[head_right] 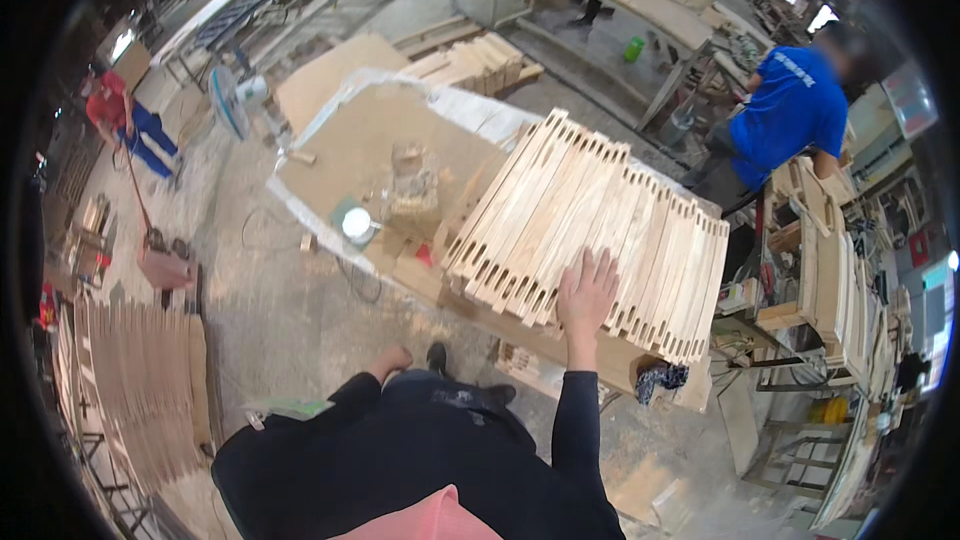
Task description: The person applies white glue to the notched edges of stacked wooden slats using a small brush. They dip the brush into a container and carefully coat the grooves on each piece, then set the container down and briefly adjust the stack.
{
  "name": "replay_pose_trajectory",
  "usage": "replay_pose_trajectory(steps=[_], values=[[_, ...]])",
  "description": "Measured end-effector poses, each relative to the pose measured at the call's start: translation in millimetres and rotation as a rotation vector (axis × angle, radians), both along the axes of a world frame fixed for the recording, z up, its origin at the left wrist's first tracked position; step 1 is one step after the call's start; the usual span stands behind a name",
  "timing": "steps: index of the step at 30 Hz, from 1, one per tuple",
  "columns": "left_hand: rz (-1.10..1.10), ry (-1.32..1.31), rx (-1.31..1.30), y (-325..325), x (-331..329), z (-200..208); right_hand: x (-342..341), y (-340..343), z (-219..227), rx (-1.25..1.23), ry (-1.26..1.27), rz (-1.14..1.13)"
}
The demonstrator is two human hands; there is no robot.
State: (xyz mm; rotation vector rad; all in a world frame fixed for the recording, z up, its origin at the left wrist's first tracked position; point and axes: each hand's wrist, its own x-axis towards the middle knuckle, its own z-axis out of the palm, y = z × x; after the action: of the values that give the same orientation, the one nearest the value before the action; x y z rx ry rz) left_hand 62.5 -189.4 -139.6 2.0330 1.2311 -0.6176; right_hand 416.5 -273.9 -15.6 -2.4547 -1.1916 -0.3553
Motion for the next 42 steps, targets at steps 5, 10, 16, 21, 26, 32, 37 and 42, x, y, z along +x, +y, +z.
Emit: replay_pose_trajectory(steps=[5,10,16,21,26,32,37,42], values=[[-0.073,0.005,0.005,3.8,2.8,-7.9,0.7,-4.9,7.6,0.011,0.019,-0.019],[0.057,-0.073,-0.058,9.6,8.2,-2.5,3.3,-1.7,9.5,0.02,0.049,-0.025],[0.07,-0.026,-0.093,7.1,4.3,-0.2,2.0,-3.7,7.6,0.046,0.039,-0.026],[0.049,-0.017,-0.074,6.5,6.9,0.9,2.8,-4.2,8.2,0.037,0.045,-0.024],[0.001,-0.022,-0.104,7.6,7.7,4.2,0.6,-3.5,8.2,0.031,0.044,-0.019],[0.003,-0.1,-0.014,3.2,1.3,7.3,1.0,-3.3,5.7,0.047,0.017,-0.008],[0.057,-0.052,-0.088,3.5,1.3,13.5,1.5,-3.0,6.1,0.061,-0.004,-0.004],[0.053,-0.073,-0.044,2.1,1.2,17.1,1.9,-5.4,5.8,0.034,0.001,-0.015]])
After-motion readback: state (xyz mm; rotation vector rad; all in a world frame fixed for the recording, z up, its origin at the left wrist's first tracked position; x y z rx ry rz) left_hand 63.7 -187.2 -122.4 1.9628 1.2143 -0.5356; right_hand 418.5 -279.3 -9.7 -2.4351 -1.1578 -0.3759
